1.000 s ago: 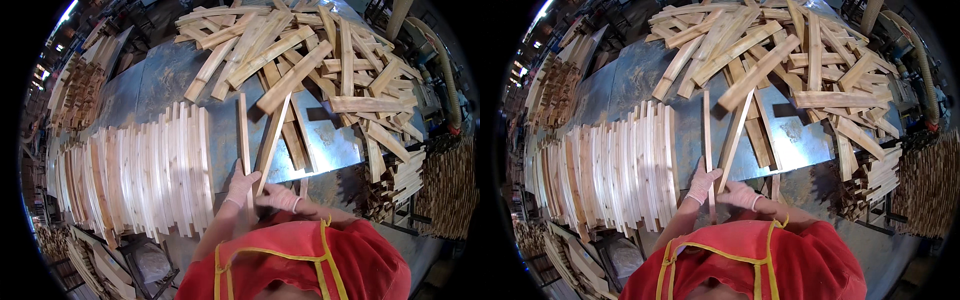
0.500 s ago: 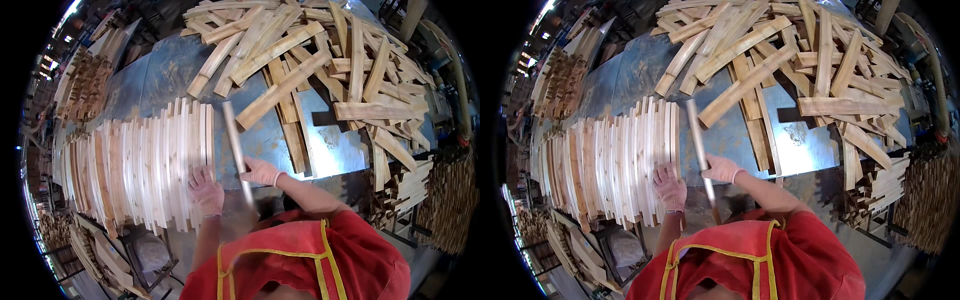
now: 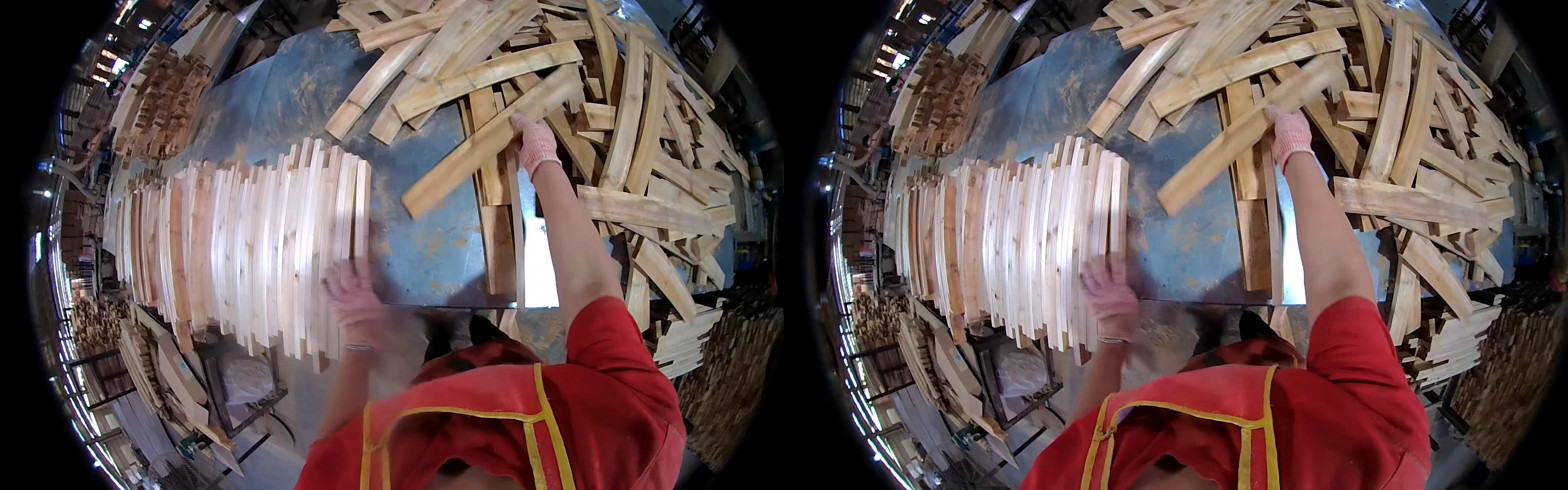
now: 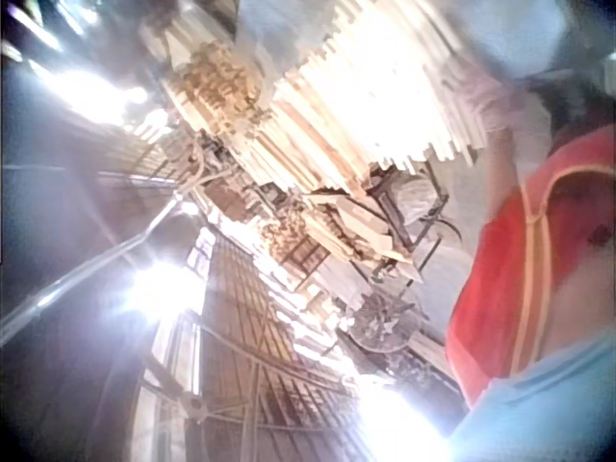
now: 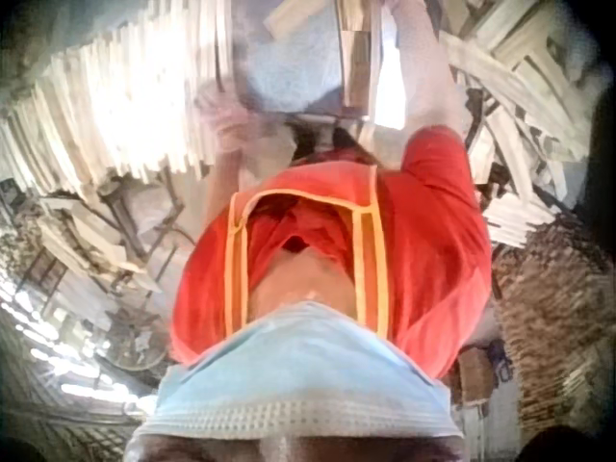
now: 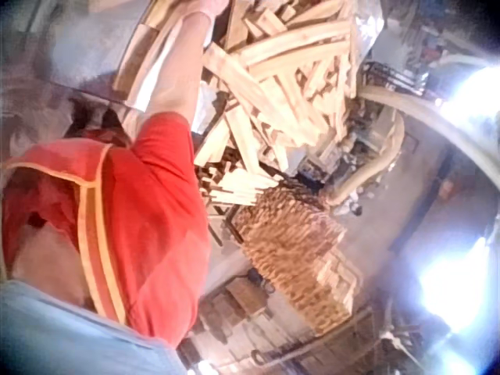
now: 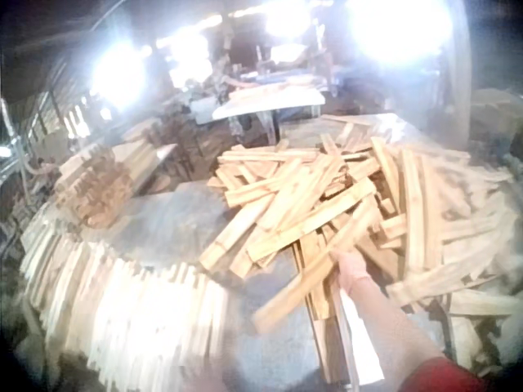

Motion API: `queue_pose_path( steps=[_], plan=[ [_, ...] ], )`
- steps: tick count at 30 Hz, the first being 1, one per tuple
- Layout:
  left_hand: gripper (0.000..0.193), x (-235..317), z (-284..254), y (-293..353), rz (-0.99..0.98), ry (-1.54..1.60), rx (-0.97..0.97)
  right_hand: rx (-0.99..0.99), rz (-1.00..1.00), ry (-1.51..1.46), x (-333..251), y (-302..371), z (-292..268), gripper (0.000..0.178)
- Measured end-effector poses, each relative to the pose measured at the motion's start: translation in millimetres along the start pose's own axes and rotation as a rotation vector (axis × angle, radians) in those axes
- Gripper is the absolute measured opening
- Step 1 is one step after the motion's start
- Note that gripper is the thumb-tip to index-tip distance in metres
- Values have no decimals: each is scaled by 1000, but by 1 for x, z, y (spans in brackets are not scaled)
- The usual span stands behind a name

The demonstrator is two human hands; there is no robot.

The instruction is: The person picks up wooden planks from a large pile on a metal table and stacks them neatly. They handle the planks by hand, arranging them into organized piles while wearing protective gloves.

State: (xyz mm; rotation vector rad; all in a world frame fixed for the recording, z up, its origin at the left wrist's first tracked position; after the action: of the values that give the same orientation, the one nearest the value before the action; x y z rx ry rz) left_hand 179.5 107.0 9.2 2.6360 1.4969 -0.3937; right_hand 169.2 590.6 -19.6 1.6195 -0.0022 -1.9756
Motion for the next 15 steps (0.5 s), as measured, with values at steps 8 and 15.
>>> queue_pose_path(
  steps=[8,15],
  plan=[
    [84,-8,15,2,-39,411,-167,-578,53,746,107,195,83,45],
    [85,-39,24,5,12,271,2,-169,-568,1400,6,212,52,58]
  ],
)
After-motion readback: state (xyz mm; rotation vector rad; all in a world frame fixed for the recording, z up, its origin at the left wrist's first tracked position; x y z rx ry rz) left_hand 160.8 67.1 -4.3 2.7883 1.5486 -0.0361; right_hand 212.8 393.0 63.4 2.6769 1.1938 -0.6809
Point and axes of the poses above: each hand's wrist, its own y-axis away from the middle knuckle, its own z-axis out of the palm, x = y × z, the point moved 2 cm from there along -y, towards the middle knuckle, and after that the axes turned 6 degrees about -z, right-handed, at the moved point
